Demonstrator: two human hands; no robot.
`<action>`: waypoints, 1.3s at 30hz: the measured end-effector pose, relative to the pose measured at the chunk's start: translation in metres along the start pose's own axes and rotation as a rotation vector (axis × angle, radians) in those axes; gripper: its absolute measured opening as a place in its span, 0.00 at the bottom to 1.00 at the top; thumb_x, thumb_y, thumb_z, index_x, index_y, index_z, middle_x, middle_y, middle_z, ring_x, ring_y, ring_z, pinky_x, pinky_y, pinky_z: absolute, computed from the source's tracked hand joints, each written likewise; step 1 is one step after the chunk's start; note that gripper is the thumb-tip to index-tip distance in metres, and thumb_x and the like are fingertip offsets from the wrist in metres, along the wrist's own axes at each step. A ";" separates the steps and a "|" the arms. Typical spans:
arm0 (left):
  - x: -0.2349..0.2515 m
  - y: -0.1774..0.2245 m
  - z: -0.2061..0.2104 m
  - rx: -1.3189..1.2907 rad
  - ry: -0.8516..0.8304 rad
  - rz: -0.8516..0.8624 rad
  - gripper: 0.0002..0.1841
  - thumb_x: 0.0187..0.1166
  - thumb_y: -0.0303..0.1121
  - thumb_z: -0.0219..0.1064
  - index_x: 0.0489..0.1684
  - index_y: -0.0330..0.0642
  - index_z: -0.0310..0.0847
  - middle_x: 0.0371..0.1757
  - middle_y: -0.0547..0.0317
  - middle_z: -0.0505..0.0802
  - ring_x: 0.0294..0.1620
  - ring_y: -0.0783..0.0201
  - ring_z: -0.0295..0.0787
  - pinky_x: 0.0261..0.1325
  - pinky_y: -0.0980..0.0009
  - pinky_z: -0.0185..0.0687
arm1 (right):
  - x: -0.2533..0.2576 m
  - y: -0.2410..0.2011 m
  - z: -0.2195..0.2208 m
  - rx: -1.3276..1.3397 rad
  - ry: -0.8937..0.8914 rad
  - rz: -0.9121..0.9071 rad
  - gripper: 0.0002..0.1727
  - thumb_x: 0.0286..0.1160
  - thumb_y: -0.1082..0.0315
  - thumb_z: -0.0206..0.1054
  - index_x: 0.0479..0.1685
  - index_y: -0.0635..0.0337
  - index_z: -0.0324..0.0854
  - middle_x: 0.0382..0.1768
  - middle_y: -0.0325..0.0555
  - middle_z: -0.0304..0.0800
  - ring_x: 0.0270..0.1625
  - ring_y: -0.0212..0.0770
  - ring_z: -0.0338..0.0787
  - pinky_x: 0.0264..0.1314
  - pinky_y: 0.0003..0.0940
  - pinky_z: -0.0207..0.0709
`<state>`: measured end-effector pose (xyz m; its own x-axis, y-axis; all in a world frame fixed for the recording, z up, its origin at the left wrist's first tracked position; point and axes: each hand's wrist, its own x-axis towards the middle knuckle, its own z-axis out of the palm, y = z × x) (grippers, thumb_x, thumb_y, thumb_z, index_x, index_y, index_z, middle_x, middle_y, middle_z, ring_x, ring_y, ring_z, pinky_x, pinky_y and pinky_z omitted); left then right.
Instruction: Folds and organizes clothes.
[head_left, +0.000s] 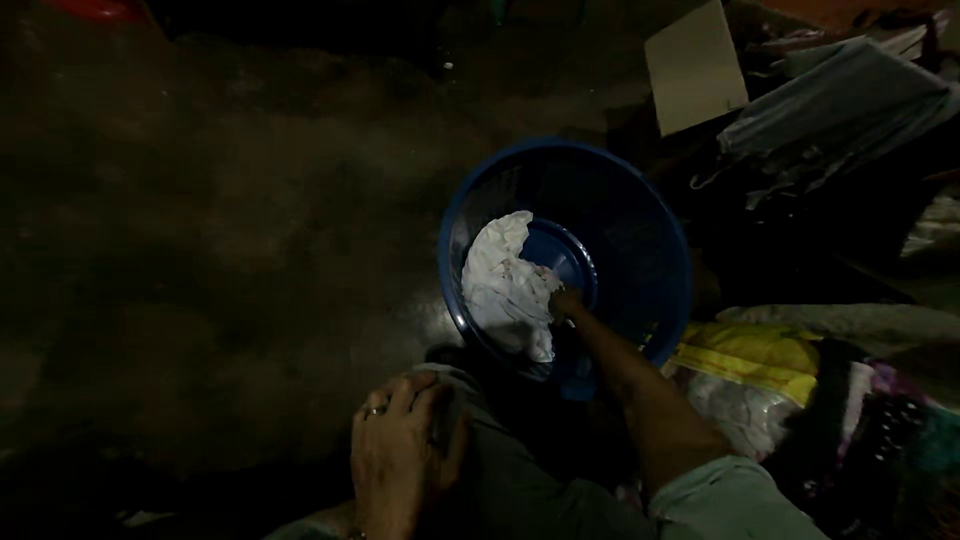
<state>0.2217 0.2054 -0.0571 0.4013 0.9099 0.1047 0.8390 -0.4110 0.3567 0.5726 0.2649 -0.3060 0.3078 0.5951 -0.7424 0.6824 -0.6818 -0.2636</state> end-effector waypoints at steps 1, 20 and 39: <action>0.000 -0.001 0.000 -0.006 0.004 0.009 0.27 0.73 0.58 0.54 0.41 0.48 0.94 0.52 0.52 0.95 0.55 0.41 0.89 0.52 0.44 0.79 | 0.005 -0.003 0.003 0.098 0.070 0.024 0.31 0.95 0.60 0.45 0.89 0.71 0.55 0.91 0.69 0.49 0.94 0.67 0.46 0.94 0.56 0.43; 0.006 0.006 0.005 -0.051 0.008 -0.012 0.26 0.75 0.60 0.55 0.45 0.53 0.93 0.53 0.56 0.95 0.62 0.49 0.87 0.63 0.51 0.76 | 0.035 -0.015 0.038 -0.003 -0.213 0.156 0.26 0.95 0.63 0.46 0.77 0.77 0.71 0.81 0.70 0.70 0.86 0.61 0.68 0.88 0.54 0.59; -0.001 0.008 0.000 -0.107 0.085 -0.007 0.21 0.71 0.54 0.64 0.46 0.48 0.93 0.52 0.54 0.95 0.58 0.46 0.90 0.57 0.46 0.83 | -0.122 -0.075 -0.096 1.679 0.025 -0.334 0.18 0.89 0.64 0.38 0.52 0.61 0.74 0.38 0.48 0.88 0.39 0.42 0.90 0.46 0.42 0.86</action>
<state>0.2280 0.2012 -0.0540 0.3589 0.9161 0.1787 0.7958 -0.4004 0.4544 0.5479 0.2839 -0.1362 0.3282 0.7886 -0.5201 -0.6730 -0.1911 -0.7145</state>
